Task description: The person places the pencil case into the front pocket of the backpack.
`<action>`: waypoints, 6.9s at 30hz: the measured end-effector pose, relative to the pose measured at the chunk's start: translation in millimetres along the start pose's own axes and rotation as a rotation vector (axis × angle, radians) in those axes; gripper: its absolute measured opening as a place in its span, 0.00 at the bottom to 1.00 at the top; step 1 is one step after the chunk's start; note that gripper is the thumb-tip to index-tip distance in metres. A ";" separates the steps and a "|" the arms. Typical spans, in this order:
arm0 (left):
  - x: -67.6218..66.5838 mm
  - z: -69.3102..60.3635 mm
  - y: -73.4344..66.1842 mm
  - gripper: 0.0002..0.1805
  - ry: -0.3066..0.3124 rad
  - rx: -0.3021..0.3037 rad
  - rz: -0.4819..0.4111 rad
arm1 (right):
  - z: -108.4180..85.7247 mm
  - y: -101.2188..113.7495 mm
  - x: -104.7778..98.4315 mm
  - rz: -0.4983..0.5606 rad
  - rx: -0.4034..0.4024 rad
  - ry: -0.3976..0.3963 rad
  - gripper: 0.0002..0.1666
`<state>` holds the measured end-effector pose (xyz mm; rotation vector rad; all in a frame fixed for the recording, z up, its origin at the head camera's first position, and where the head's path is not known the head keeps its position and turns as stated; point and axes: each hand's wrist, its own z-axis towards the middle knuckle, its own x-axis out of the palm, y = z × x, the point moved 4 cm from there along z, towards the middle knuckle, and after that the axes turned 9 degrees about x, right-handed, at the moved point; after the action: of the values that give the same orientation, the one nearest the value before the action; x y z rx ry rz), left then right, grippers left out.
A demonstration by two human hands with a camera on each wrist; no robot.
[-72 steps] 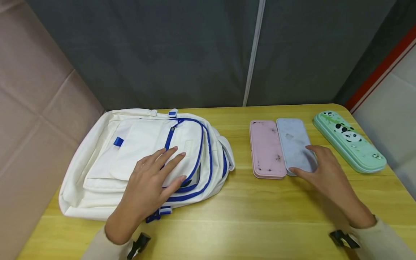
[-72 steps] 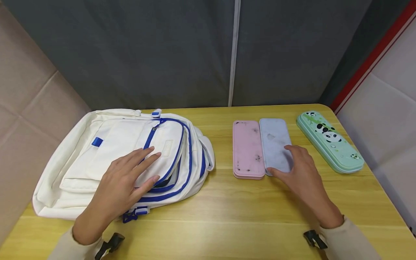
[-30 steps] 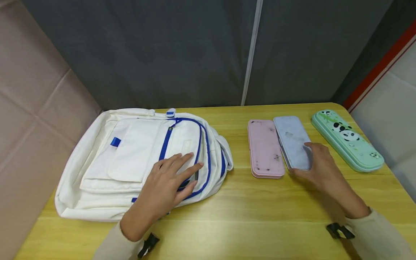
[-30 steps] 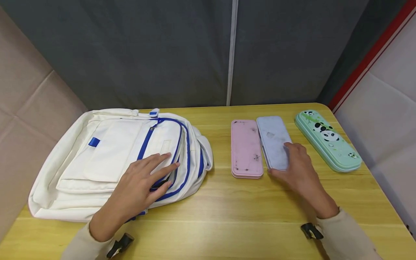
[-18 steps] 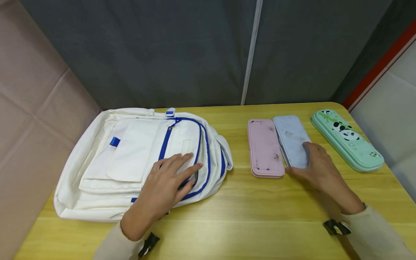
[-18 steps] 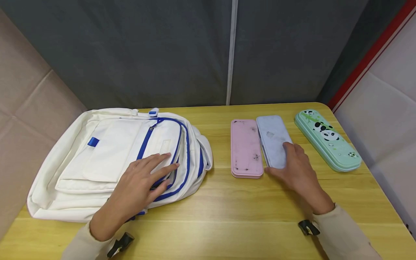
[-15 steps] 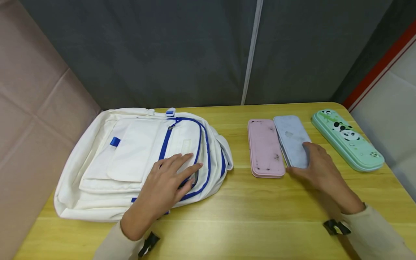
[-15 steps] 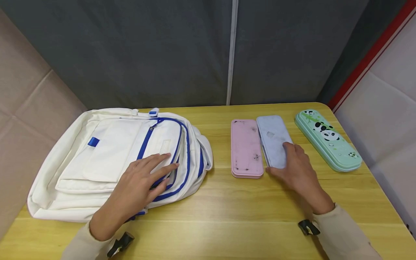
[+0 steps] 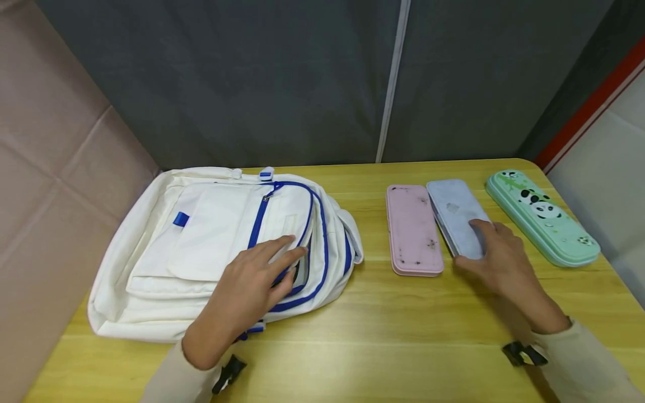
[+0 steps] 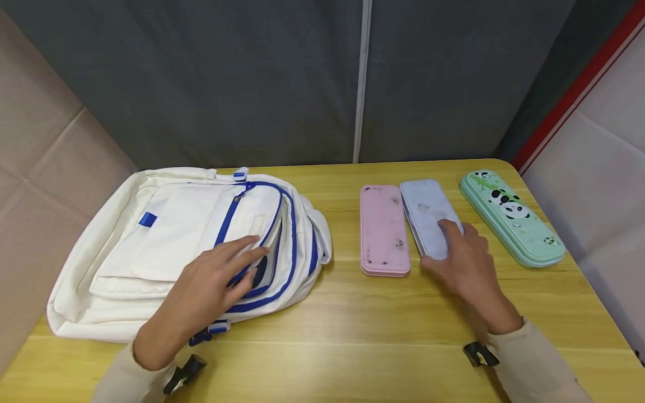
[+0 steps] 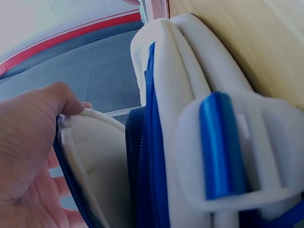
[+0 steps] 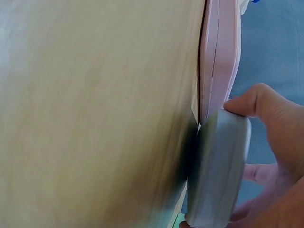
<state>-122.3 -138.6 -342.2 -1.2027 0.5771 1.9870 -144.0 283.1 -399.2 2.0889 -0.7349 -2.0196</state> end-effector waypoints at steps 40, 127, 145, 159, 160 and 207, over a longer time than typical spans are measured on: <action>-40.3 -8.7 19.1 0.18 -0.143 -0.092 -0.052 | -4.8 24.9 -18.8 0.199 -0.260 -0.198 0.40; -63.2 -17.3 29.6 0.21 -0.290 -0.209 -0.121 | 14.3 203.0 55.6 0.312 -0.694 0.417 0.39; -64.0 -17.9 31.2 0.21 -0.268 -0.231 -0.132 | 15.3 192.1 39.8 0.296 -0.575 0.275 0.42; -62.2 -17.1 30.9 0.21 -0.278 -0.210 -0.119 | 16.9 214.4 52.5 0.272 -0.560 0.305 0.38; -62.1 -17.0 31.0 0.21 -0.277 -0.210 -0.120 | 16.4 216.5 53.2 0.268 -0.557 0.308 0.38; -61.8 -15.5 29.0 0.21 -0.289 -0.179 -0.133 | 23.6 243.9 70.2 0.155 -0.446 0.344 0.43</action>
<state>-117.9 -189.5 -294.3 -1.0018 0.1736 2.0805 -227.8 45.6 -359.7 1.9636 -0.3356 -1.5120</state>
